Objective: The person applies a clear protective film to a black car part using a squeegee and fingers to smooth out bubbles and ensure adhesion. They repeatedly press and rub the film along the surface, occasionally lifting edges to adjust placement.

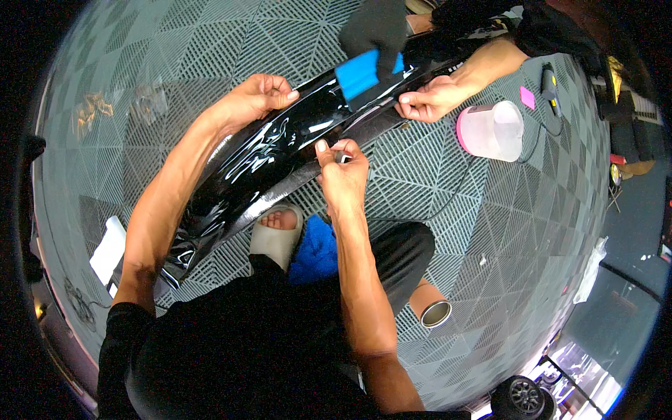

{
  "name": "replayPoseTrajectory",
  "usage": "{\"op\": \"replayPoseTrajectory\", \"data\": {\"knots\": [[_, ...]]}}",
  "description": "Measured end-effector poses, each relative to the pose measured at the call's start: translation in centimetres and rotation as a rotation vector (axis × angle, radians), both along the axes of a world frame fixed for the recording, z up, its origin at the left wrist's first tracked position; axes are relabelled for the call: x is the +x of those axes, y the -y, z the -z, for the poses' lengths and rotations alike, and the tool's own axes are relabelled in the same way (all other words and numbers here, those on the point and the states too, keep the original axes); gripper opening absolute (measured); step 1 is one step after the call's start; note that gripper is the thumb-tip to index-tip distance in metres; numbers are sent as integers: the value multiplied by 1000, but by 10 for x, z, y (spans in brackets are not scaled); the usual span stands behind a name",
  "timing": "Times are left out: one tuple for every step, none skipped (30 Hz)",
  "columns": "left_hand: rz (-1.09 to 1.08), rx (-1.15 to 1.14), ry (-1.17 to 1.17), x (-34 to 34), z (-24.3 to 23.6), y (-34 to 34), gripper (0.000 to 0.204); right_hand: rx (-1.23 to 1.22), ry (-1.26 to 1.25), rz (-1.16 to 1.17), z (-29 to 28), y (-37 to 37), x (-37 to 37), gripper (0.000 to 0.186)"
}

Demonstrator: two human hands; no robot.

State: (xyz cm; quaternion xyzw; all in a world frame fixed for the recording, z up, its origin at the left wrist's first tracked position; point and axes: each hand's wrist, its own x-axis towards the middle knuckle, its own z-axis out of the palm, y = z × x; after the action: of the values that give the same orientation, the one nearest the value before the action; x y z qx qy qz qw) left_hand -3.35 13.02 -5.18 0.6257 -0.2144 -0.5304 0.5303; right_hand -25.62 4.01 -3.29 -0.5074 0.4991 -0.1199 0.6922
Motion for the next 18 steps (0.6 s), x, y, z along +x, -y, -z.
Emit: {"op": "replayPoseTrajectory", "data": {"knots": [[3, -35, -58, 0, 1, -1, 20, -8, -18, -14, -2, 0, 1, 22], [3, -49, -111, 1, 3, -2, 20, -16, -34, -27, -2, 2, 2, 23], [-3, -50, -159, 0, 5, -3, 20, -32, -48, -34, -1, 2, 3, 24], [4, -50, -184, 2, 9, -3, 19, -77, -45, -30, 2, 3, 2, 28], [10, -79, -229, 3, 12, -3, 20, -138, -71, -15, 8, 2, 3, 30], [7, -78, -263, 5, 17, -3, 22, -225, -40, -8, 15, 1, 4, 32], [33, -114, -313, 6, 21, -3, 23, -276, -57, 10, 23, 2, 3, 34], [45, -103, -298, 8, 26, -2, 24, -515, -53, -12, 31, 1, 0, 38], [94, -86, -314, 12, 29, -6, 24, -515, -29, 31, 39, 1, -4, 45], [87, -95, -284, 12, 33, -7, 26, -670, -20, 101, 46, 3, -4, 53], [125, 12, -222, 16, 36, -5, 28, -633, 77, 136, 52, 4, -9, 59], [165, -109, -252, 15, 39, -8, 28, -508, 129, 180, 58, 5, -4, 66], [158, -184, -302, 13, 43, -6, 27, -782, 77, 216, 62, 5, -8, 73], [159, -126, -338, 17, 43, -5, 24, -703, 74, 220, 64, 4, -8, 77], [110, -81, -363, 20, 43, -4, 23, -627, -41, 174, 64, 3, -5, 80], [73, -60, -343, 21, 44, -6, 21, -646, -19, 223, 67, 1, 1, 79], [88, -20, -380, 26, 45, -5, 18, -617, -63, 232, 71, -1, 6, 79], [97, -23, -392, 28, 47, -4, 16, -607, -23, 261, 76, -1, 6, 79]]}}
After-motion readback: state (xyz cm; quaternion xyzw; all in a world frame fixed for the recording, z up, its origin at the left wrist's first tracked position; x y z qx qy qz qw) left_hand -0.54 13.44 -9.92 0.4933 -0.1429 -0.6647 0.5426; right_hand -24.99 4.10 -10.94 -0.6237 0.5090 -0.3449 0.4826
